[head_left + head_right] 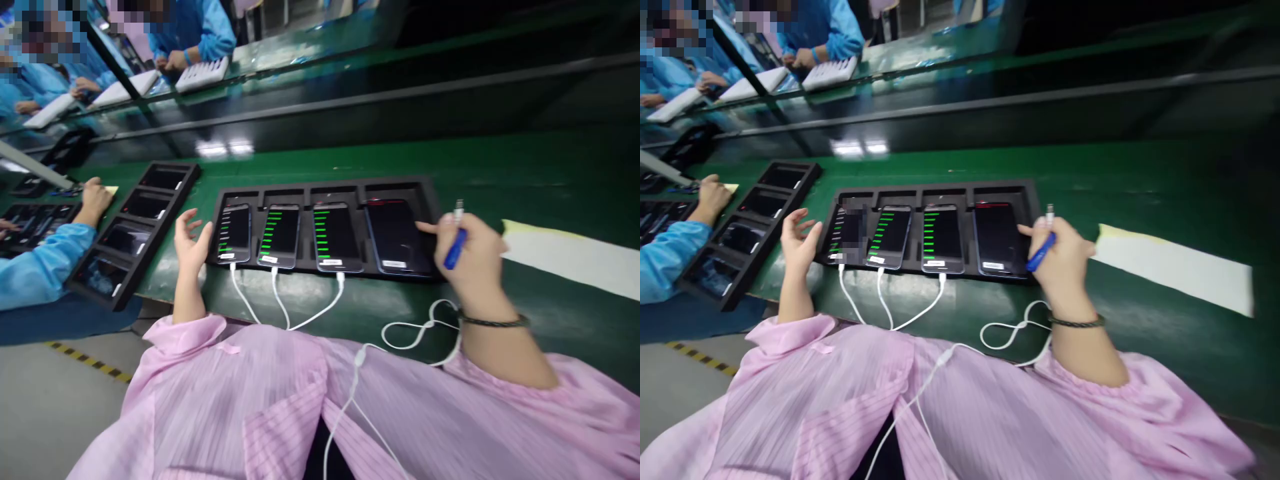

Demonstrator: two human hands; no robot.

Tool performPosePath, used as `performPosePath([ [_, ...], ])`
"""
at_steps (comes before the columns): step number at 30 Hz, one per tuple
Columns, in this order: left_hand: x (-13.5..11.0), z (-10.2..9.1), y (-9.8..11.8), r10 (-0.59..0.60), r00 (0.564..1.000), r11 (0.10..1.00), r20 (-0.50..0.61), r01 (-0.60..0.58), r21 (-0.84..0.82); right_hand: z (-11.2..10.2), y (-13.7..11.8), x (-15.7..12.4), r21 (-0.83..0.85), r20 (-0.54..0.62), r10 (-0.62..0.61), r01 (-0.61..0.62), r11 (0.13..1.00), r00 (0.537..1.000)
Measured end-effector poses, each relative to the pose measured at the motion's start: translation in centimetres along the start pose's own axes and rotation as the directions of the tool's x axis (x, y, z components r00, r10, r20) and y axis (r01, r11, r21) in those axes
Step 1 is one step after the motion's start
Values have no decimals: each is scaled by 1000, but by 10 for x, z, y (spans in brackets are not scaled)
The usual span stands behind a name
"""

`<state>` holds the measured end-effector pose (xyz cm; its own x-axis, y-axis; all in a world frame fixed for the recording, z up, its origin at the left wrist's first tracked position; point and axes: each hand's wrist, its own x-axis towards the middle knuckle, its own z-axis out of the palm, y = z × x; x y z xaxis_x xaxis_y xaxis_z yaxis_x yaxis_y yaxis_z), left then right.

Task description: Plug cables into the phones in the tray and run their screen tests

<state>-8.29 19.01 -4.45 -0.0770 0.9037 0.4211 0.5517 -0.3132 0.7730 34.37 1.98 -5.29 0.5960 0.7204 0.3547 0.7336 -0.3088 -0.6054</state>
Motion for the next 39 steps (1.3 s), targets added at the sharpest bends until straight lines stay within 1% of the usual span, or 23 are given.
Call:
performPosePath([
  [3, -8, -1, 22, 89, 996, 990, 22, -91, 111, -3, -3, 0, -7, 21, 36, -36, 999, 999],
  [5, -12, -1, 38, 159, 984, 975, 85, -170, 145, -5, -3, 0, -11, 33, 51, -51, 999, 998],
  [9, -18, 6, 71, 276, 932, 932, 234, -319, 172, -4, -2, -3, -10, 46, 67, -67, 998, 997],
  [12, -21, 13, 93, 292, 897, 910, 332, -367, 191, 0, 0, -4, -22, 34, 54, -53, 998, 998],
  [15, -23, 17, 106, 257, 866, 895, 429, -380, 232, 4, 0, -6, -63, -11, 27, -27, 998, 1000],
  [16, -24, 19, 108, 240, 855, 891, 460, -382, 246, 5, -1, -7, -85, -33, 0, -2, 996, 999],
  [17, -24, 19, 109, 226, 845, 887, 486, -384, 256, 5, -3, -9, -118, -60, -85, 77, 990, 995],
  [18, -25, 20, 109, 218, 835, 885, 505, -388, 259, 4, -6, -11, -157, -80, -220, 206, 966, 972],
  [19, -25, 21, 108, 218, 828, 884, 517, -392, 254, 3, -10, -15, -199, -86, -385, 363, 910, 919],
  [20, -24, 21, 107, 224, 824, 886, 520, -395, 244, 2, -14, -19, -237, -75, -548, 519, 821, 833],
  [21, -24, 22, 104, 236, 825, 888, 513, -398, 231, 0, -19, -23, -267, -51, -679, 646, 716, 732],
  [22, -23, 23, 101, 251, 830, 891, 498, -399, 216, -1, -24, -27, -284, -24, -760, 725, 628, 649],
  [23, -21, 24, 98, 268, 836, 893, 479, -402, 201, -2, -29, -31, -292, 2, -794, 760, 581, 608],
  [25, -19, 26, 92, 304, 847, 895, 436, -410, 174, -3, -37, -37, -310, 61, -803, 776, 549, 593],
  [28, -17, 28, 87, 350, 850, 889, 394, -434, 146, -4, -41, -40, -291, 179, -761, 773, 564, 623],
  [30, -20, 28, 91, 382, 844, 881, 376, -456, 129, -5, -40, -41, -267, 240, -723, 760, 593, 648],
  [31, -22, 28, 94, 400, 838, 875, 372, -469, 116, -5, -39, -42, -262, 252, -710, 753, 604, 658],
  [32, -25, 28, 99, 418, 829, 870, 371, -483, 100, -6, -38, -43, -258, 247, -709, 750, 609, 661],
  [33, -28, 28, 104, 435, 818, 864, 376, -497, 80, -6, -38, -44, -257, 218, -724, 754, 605, 655],
  [34, -31, 28, 109, 450, 805, 859, 387, -509, 60, -7, -38, -45, -257, 171, -751, 764, 591, 638],
  [37, -37, 31, 120, 468, 765, 848, 444, -530, 19, -8, -40, -45, -265, 20, -830, 803, 533, 558],
  [38, -38, 32, 122, 460, 755, 848, 468, -529, 21, -8, -42, -44, -254, -7, -841, 812, 525, 541],
  [39, -39, 33, 123, 446, 750, 850, 489, -526, 32, -8, -44, -43, -229, -21, -845, 820, 525, 535],
])
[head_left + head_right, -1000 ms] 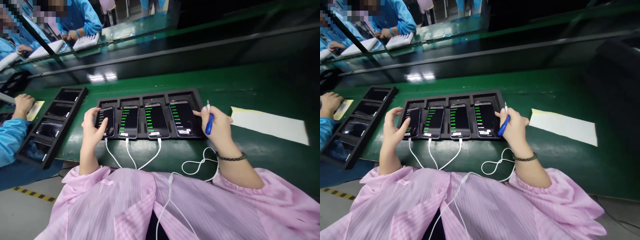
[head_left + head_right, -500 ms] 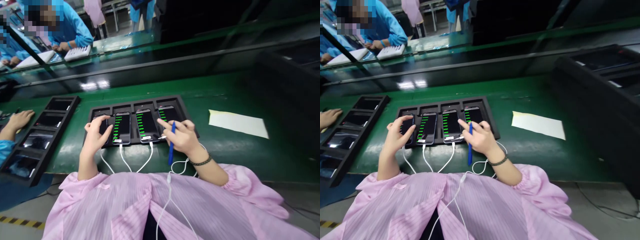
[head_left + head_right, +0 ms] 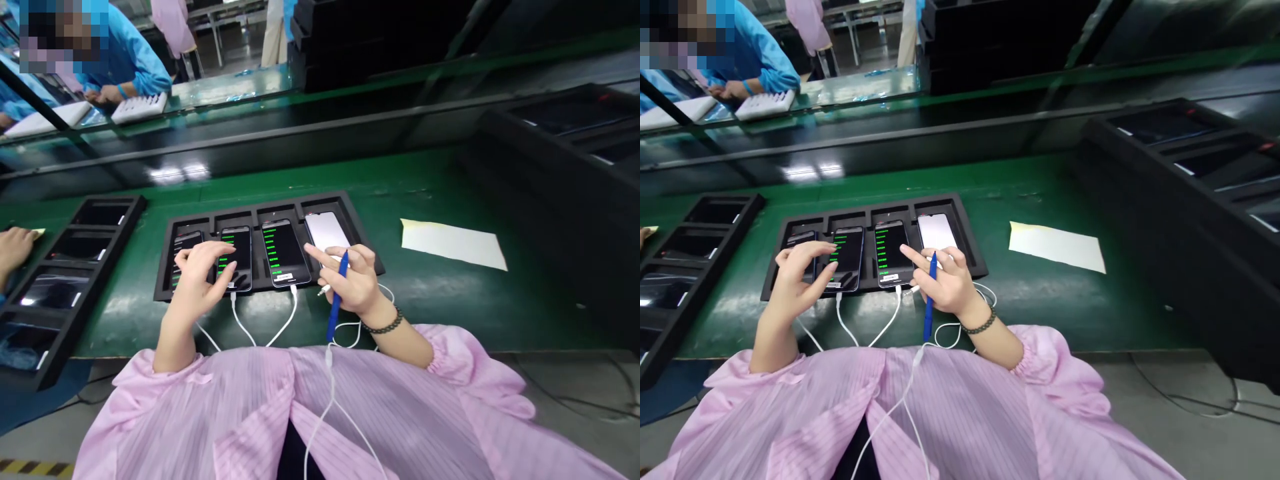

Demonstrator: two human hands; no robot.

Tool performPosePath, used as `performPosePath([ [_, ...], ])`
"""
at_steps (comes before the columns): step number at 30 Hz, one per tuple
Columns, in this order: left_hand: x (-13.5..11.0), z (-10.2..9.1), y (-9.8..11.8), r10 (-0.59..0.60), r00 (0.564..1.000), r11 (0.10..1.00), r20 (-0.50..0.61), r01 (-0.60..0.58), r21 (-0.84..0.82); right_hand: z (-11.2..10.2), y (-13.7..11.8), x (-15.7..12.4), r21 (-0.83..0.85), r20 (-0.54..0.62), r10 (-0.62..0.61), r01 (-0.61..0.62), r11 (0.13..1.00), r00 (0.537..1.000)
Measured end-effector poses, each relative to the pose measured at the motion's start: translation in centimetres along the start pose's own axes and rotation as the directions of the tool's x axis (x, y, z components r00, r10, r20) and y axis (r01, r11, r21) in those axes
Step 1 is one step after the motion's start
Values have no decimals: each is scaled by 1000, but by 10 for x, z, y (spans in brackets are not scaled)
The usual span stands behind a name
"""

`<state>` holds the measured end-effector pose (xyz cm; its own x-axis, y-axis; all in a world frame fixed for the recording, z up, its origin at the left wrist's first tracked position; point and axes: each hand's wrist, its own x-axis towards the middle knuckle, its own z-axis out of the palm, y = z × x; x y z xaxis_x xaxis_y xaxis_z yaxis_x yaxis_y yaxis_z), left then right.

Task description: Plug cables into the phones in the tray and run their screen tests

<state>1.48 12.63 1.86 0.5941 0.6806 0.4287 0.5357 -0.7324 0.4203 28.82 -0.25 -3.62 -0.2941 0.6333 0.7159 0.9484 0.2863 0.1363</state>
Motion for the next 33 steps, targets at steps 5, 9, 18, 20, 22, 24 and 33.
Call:
performPosePath([
  [5, -2, -4, -10, -51, 994, 999, 97, 50, 17, 5, -5, 10, 119, 61, 43, -50, 992, 997],
  [9, -6, -10, -18, -75, 967, 997, 242, 82, -18, 14, -11, 11, 139, 148, 78, -99, 985, 986],
  [18, 3, 9, -31, -223, 894, 970, 389, 241, 1, 29, -26, 20, 40, 204, 385, -401, 915, 900],
  [20, 1, 5, -35, -219, 898, 969, 382, 247, -26, 27, -27, 23, 63, 165, 408, -423, 904, 898],
  [22, -4, -3, -38, -185, 905, 968, 384, 234, -86, 25, -29, 25, 110, 138, 387, -402, 909, 912],
  [24, -10, -10, -39, -138, 899, 966, 415, 215, -145, 23, -30, 26, 151, 146, 340, -360, 921, 929],
  [33, -5, 0, -34, -210, 875, 963, 436, 262, -63, 37, -32, 31, 51, 242, 472, -497, 866, 848],
])
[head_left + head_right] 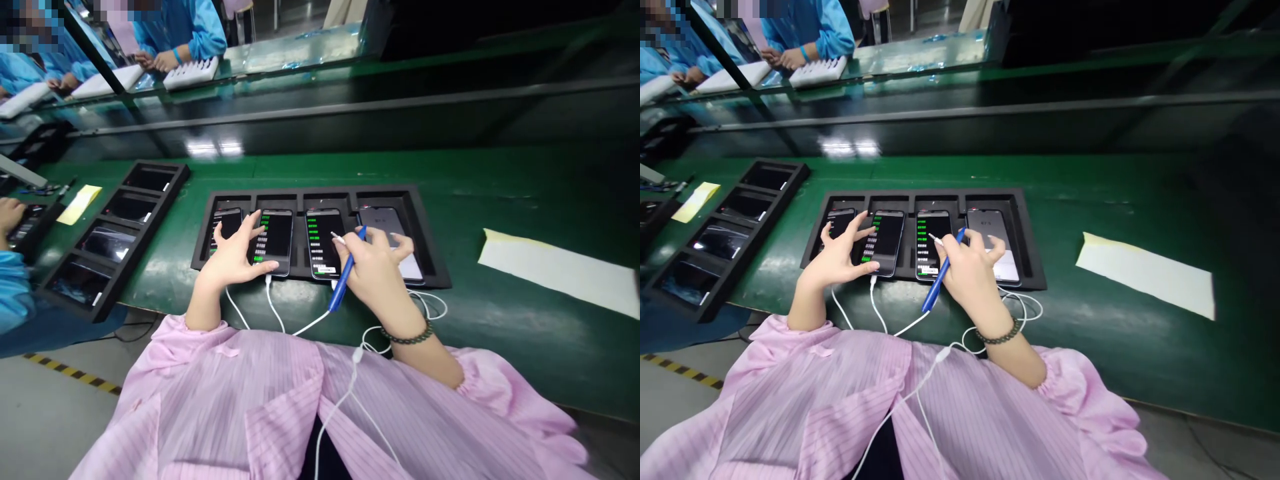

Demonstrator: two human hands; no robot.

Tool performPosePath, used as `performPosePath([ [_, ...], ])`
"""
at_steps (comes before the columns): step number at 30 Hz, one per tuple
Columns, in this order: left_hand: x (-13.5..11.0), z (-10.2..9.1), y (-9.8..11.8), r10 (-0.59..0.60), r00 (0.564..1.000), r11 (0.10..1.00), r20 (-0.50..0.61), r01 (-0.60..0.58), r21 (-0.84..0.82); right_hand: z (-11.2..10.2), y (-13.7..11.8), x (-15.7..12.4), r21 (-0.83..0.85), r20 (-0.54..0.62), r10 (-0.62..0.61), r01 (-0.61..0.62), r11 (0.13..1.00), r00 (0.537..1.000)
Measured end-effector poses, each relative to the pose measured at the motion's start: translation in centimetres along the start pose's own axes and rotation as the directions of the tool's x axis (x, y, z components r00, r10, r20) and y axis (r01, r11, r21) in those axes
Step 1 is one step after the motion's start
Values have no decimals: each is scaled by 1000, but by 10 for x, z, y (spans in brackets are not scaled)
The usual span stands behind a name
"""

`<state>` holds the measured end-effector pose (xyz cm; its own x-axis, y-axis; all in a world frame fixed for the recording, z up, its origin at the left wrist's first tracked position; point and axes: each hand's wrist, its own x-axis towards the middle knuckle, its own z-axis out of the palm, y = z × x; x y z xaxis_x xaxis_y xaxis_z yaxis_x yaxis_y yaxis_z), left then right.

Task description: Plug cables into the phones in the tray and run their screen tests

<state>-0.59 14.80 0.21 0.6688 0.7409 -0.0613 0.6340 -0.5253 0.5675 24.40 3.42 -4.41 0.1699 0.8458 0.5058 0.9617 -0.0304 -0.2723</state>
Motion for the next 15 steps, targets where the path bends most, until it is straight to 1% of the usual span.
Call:
performPosePath([
  [2, 1, -1, -2, 15, 1000, 1000, -15, -15, -7, 0, 0, 1, 37, -28, 28, -27, 999, 999],
  [5, -3, -5, -8, 78, 995, 994, -56, -82, -77, -2, 2, -1, 134, -53, 13, -5, 991, 998],
  [8, -8, -9, -12, 114, 993, 983, -13, -114, -146, -1, 4, -2, 173, -53, -26, 35, 984, 998],
  [11, -8, -9, -12, 65, 998, 992, 23, -62, -114, 2, 7, -1, 119, -32, 2, 1, 993, 999],
  [13, -6, -7, -11, 31, 999, 996, 11, -30, -80, 4, 8, 0, 64, -33, 40, -38, 997, 999],
  [15, -5, -5, -10, 16, 1000, 998, -3, -16, -60, 5, 10, 0, 27, -49, 53, -51, 998, 997],
])
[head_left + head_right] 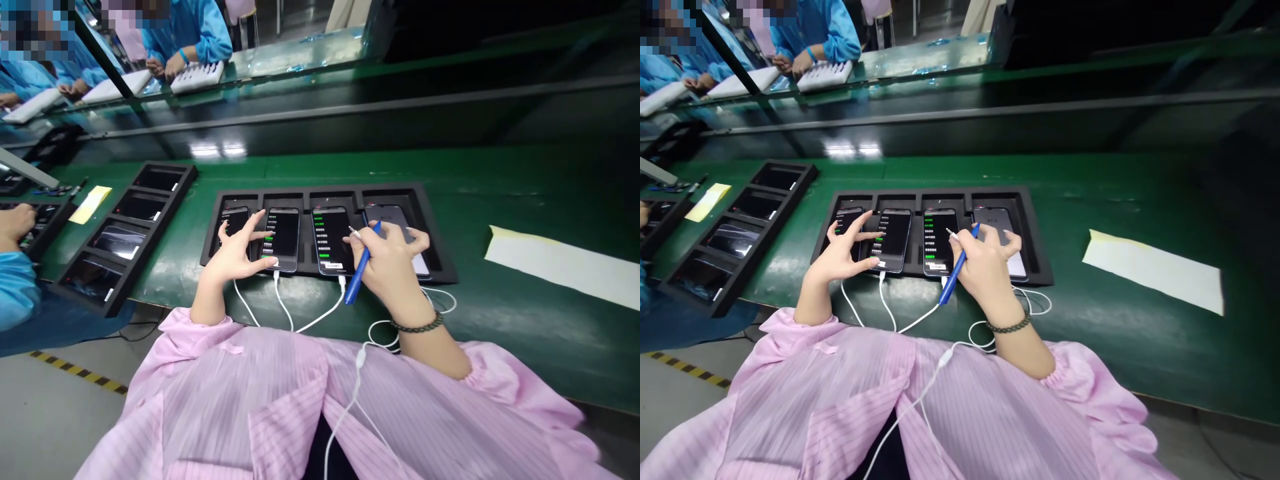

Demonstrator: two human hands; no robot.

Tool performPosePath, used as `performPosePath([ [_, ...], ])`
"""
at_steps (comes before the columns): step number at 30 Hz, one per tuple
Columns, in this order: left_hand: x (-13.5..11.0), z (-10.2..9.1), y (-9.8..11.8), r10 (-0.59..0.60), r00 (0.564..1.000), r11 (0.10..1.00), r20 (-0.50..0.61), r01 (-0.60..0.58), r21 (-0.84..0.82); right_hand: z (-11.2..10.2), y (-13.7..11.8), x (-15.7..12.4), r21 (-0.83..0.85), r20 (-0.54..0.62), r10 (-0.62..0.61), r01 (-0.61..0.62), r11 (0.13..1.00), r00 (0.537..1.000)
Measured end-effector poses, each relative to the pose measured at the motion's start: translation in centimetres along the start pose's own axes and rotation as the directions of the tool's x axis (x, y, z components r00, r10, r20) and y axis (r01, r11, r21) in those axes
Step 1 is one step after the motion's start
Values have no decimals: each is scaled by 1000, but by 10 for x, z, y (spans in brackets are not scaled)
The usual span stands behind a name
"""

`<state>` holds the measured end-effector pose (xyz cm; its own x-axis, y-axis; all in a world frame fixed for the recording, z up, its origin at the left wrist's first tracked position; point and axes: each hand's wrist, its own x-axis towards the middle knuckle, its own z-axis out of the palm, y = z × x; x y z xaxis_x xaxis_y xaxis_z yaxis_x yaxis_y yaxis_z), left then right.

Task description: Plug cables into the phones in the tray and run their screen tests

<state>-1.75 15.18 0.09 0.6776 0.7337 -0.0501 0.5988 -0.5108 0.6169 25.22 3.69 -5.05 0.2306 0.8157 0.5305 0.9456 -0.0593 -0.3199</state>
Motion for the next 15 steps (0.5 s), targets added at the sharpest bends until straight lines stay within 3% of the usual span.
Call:
performPosePath([
  [7, -2, 0, -3, 9, 999, 1000, -53, -8, 26, -1, 4, -5, -2, -52, -75, 75, 997, 996],
  [10, -6, -5, -2, 35, 995, 999, -89, -36, -8, -3, 4, -5, 48, -75, -160, 164, 985, 984],
  [13, -10, -8, 1, 58, 998, 997, -36, -60, -55, -4, 3, -4, 87, -81, -275, 282, 955, 958],
  [15, -10, -7, 3, 62, 998, 996, 13, -61, -59, -4, 2, -4, 79, -63, -293, 297, 952, 954],
])
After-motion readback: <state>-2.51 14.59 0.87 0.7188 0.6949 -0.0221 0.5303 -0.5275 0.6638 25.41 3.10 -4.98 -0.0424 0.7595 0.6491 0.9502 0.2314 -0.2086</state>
